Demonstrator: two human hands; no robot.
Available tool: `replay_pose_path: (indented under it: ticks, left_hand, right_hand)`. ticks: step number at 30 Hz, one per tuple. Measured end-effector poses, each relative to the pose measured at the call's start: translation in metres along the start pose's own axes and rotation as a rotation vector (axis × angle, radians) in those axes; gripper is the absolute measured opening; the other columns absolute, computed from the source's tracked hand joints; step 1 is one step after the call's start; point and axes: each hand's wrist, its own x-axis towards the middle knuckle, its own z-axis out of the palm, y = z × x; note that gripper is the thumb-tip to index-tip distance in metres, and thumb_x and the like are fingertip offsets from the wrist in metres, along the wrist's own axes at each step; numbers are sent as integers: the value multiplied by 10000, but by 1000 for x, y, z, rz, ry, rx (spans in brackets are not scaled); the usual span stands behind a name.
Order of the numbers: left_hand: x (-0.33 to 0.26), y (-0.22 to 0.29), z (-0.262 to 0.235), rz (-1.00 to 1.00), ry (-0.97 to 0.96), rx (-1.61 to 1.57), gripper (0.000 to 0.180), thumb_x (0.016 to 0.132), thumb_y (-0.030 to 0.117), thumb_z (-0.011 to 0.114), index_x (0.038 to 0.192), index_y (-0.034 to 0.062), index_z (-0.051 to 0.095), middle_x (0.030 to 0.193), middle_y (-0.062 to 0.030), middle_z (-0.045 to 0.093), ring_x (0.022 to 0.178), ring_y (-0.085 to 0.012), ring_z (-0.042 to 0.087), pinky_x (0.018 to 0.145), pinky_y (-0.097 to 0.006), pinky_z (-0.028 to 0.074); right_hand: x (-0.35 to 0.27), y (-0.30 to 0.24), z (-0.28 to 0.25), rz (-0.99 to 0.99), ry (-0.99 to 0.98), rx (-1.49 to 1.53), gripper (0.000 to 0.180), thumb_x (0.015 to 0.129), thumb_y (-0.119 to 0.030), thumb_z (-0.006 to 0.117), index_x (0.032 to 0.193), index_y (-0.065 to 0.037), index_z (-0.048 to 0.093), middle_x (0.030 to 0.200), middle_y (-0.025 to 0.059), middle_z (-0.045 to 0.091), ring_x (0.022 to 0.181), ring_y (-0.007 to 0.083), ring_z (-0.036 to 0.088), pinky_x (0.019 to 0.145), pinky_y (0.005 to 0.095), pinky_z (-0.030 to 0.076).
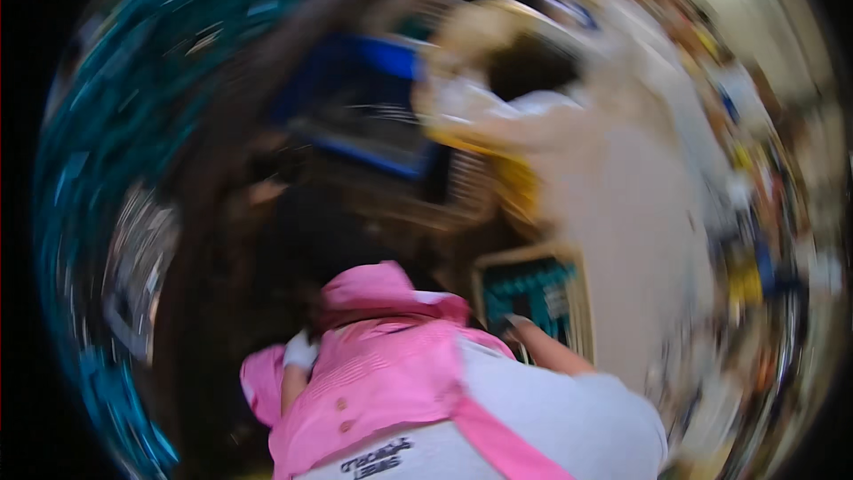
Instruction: The recorder is manually assembling metal pins and components into teal plastic tool handles at a factory workbench.
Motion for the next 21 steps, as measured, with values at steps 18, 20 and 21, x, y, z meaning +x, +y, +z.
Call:
replay_pose_path:
  ticks: [18, 20, 21]
  left_hand:
    - [-171, 27, -159, 207, 1328, -438, 165, 802, 52, 584, 965, 42, 602, 888, -129, 630, 860, -327, 604, 776, -404, 480]
    - [-187, 12, -198, 75, 1614, -321, 175, 770, 6, 594, 940, 45, 607, 892, -130, 629, 854, -330, 604, 776, -402, 481]
    - [-189, -1, -215, 28, 1747, -239, 177, 763, -2, 600, 933, 45, 609, 886, -125, 630, 846, -331, 605, 782, -404, 483]
  right_hand:
    - [71, -758, -360, -1229, 50, 19, 146, 892, -59, 548, 999, 25, 599, 793, 57, 639, 709, 95, 582, 663, 242, 468]
    - [75, -796, -336, -1339, 65, -204, 179, 884, -70, 567, 1025, 33, 602, 860, 66, 652, 798, 100, 603, 724, 237, 474]
    - [72, -811, -322, -1401, 96, -274, 157, 870, -79, 587, 989, 16, 628, 854, 74, 658, 775, 104, 607, 705, 244, 480]
